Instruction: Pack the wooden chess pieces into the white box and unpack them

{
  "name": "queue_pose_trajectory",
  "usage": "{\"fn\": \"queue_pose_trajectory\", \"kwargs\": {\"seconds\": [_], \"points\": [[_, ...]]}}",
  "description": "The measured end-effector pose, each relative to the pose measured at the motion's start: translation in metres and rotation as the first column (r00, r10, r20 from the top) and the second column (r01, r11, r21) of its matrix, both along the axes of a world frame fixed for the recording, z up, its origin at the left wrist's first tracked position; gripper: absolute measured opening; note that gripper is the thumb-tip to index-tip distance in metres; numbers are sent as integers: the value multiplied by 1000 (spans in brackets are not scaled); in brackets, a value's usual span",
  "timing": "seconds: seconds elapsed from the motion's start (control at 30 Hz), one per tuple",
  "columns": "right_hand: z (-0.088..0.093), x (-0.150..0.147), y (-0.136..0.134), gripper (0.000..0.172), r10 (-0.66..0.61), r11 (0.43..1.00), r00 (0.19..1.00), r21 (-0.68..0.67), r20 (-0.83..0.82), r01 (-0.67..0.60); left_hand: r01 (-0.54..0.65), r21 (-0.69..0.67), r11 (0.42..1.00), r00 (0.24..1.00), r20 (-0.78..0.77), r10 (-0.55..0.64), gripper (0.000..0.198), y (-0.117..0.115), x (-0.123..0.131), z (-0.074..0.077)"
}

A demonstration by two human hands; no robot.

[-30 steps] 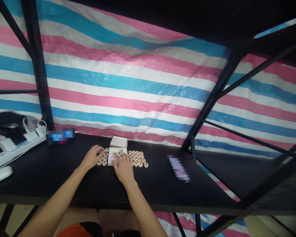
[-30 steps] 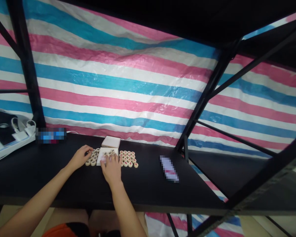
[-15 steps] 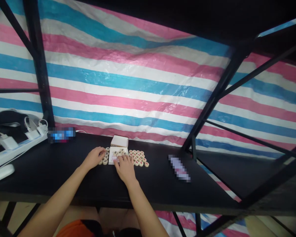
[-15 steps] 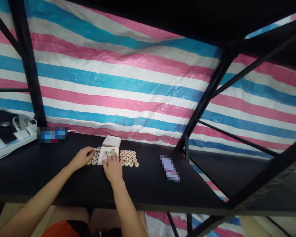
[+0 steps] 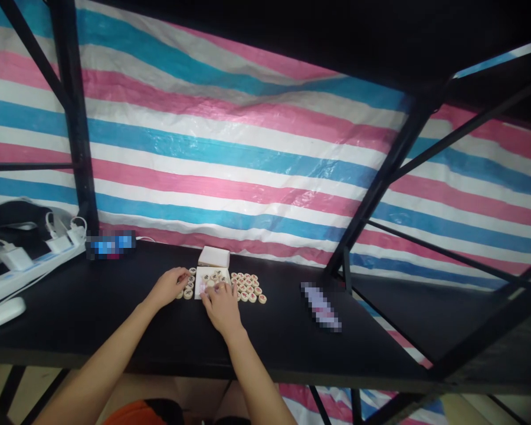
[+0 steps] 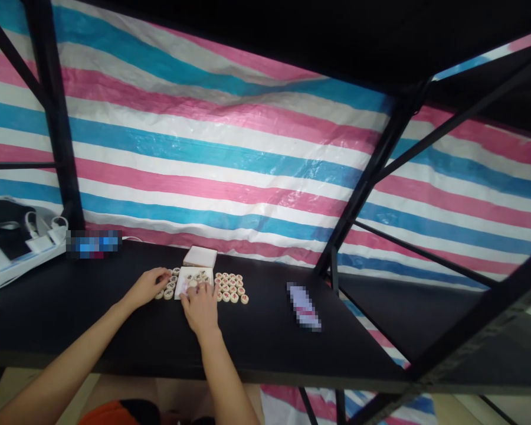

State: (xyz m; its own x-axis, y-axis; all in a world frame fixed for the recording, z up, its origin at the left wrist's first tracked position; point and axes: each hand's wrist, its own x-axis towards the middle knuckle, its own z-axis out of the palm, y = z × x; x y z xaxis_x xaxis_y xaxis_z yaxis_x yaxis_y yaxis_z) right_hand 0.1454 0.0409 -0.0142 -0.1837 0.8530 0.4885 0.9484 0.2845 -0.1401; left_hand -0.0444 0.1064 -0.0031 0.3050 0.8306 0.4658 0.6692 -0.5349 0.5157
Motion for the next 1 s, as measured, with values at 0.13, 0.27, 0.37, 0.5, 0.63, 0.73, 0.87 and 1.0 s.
{"fn": "queue_pose_trajectory", "kwargs": {"seconds": [0.13, 0.27, 0.37, 0.5, 0.63, 0.73, 0.87, 1.0], "points": [[-2, 0, 1, 38, 25, 1000, 999, 13, -21, -25, 2, 6, 1000, 1000, 0, -2, 19, 0, 0, 1], [-3, -1, 3, 38, 20, 998, 1000, -55, -8, -21, 2, 11, 1000, 1000, 5, -2, 18, 0, 1, 1], [-2, -1, 3, 36, 20, 997, 1000, -76, -1, -20, 1, 12, 1000, 1000, 9, -1, 19, 1, 1, 0], [-1, -1, 3, 38, 15, 998, 1000, -57, -11, -16, 0, 4, 1000, 1000, 6, 0, 19, 2, 1, -1], [-3, -2, 6, 47, 6, 999, 1000, -42, -8, -7, -7, 4, 1000, 1000, 7, 7, 18, 2, 1, -2], [-4, -3, 9, 49, 20, 998, 1000, -63, 5, -20, -5, 8, 1000, 1000, 8, 5, 18, 2, 0, -2], [-4, -5, 11, 46, 26, 997, 1000, -75, 10, -25, 0, 12, 1000, 1000, 10, 0, 18, 2, 0, -2], [-3, -4, 9, 41, 31, 998, 1000, -54, 1, -31, -1, 16, 1000, 1000, 11, 1, 18, 3, -1, -2]]}}
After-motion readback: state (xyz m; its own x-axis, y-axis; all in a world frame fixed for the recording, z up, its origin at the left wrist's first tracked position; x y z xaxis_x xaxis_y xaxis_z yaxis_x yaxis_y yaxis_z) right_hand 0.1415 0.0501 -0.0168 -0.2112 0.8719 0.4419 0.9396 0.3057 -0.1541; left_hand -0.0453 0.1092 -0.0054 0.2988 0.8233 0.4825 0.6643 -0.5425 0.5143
